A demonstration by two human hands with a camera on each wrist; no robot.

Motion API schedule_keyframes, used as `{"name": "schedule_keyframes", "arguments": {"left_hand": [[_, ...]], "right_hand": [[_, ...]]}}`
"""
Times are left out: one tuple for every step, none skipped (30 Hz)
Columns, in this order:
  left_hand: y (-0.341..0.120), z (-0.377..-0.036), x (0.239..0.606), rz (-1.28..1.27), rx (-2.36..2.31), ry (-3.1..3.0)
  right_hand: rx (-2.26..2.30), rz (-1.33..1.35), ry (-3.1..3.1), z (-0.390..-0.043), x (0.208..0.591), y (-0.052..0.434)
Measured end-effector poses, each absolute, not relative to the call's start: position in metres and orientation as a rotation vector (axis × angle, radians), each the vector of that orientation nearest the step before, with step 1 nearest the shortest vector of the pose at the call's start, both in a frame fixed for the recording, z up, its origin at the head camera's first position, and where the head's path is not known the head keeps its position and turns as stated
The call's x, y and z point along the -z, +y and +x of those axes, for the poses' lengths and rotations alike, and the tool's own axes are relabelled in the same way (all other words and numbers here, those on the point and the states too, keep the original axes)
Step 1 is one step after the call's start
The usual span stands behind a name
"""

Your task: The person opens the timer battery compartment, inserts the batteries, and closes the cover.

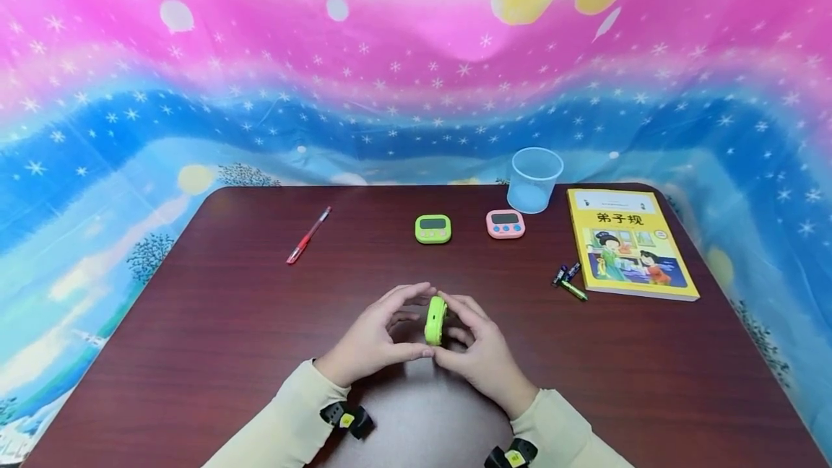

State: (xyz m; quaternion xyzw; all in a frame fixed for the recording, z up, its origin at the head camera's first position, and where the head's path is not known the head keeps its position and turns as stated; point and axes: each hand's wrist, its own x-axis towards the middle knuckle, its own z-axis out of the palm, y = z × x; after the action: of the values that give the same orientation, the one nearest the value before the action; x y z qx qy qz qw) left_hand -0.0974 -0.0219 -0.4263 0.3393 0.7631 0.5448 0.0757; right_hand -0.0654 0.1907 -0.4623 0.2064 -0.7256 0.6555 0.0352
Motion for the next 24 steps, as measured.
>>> {"name": "schedule_keyframes", "arguments": {"left_hand": [[-0.021,-0.097,0.425,1.031,-1.625,2.312],[-0.021,-0.096,0.425,1.042,-1.617,2.331],[-0.021,-0.097,0.425,1.053,-1.598,2.361],[-0.021,-0.097,0.425,1.065,-1.591,2.376],[-0.021,-0.098,0.425,1.074,-1.581,2.392],[-0.021,-0.098,0.425,1.081,-1.572,2.409],[-0.021,-0.099,0.425,1.089,-1.567,2.422],[-0.022,-0.1,0.425,1.091,-1.569,2.427],[-0.022,-0.101,0.426,1.088,-1.572,2.432],[-0.022,-0.101,0.426,1.08,-1.589,2.421],[-0.023,-0.102,0.427,1.069,-1.597,2.417],[-0.023,-0.102,0.428,1.057,-1.607,2.411],[-0.024,-0.102,0.429,1.044,-1.62,2.399],[-0.024,-0.103,0.43,1.03,-1.63,2.387],[-0.024,-0.103,0.431,1.014,-1.635,2.378],[-0.025,-0.104,0.432,1.005,-1.64,2.366],[-0.025,-0.105,0.433,0.996,-1.64,2.362],[-0.026,-0.105,0.434,0.992,-1.638,2.36],[-0.026,-0.106,0.434,0.988,-1.639,2.356],[-0.027,-0.107,0.435,0.985,-1.64,2.354],[-0.027,-0.107,0.435,0.978,-1.641,2.35],[-0.027,-0.107,0.436,0.97,-1.649,2.34],[-0.028,-0.107,0.437,0.953,-1.663,2.32],[-0.028,-0.107,0.438,0.931,-1.68,2.295]], "right_hand": [[-2.01,0.647,-2.233,-0.065,0.463,0.19],[-2.006,0.656,-2.238,-0.065,0.463,0.19],[-2.002,0.661,-2.245,-0.066,0.464,0.19],[-2.0,0.662,-2.249,-0.066,0.464,0.19],[-1.995,0.671,-2.247,-0.067,0.464,0.19],[-1.989,0.675,-2.245,-0.067,0.464,0.19],[-1.976,0.672,-2.248,-0.068,0.464,0.19],[-1.972,0.666,-2.248,-0.068,0.463,0.19],[-1.958,0.663,-2.251,-0.069,0.463,0.19],[-1.942,0.666,-2.248,-0.069,0.462,0.19],[-1.911,0.659,-2.259,-0.069,0.462,0.19],[-1.874,0.64,-2.276,-0.069,0.461,0.191],[-1.837,0.623,-2.293,-0.069,0.46,0.191],[-1.798,0.61,-2.31,-0.069,0.459,0.192],[-1.757,0.599,-2.326,-0.069,0.459,0.192],[-1.725,0.587,-2.337,-0.069,0.459,0.193],[-1.693,0.573,-2.352,-0.069,0.459,0.193],[-1.677,0.567,-2.358,-0.069,0.459,0.193],[-1.671,0.563,-2.361,-0.069,0.458,0.194],[-1.666,0.562,-2.359,-0.069,0.458,0.194],[-1.657,0.56,-2.357,-0.068,0.458,0.194],[-1.648,0.555,-2.355,-0.068,0.457,0.194],[-1.632,0.552,-2.352,-0.068,0.456,0.193],[-1.626,0.55,-2.34,-0.068,0.455,0.193]]}}
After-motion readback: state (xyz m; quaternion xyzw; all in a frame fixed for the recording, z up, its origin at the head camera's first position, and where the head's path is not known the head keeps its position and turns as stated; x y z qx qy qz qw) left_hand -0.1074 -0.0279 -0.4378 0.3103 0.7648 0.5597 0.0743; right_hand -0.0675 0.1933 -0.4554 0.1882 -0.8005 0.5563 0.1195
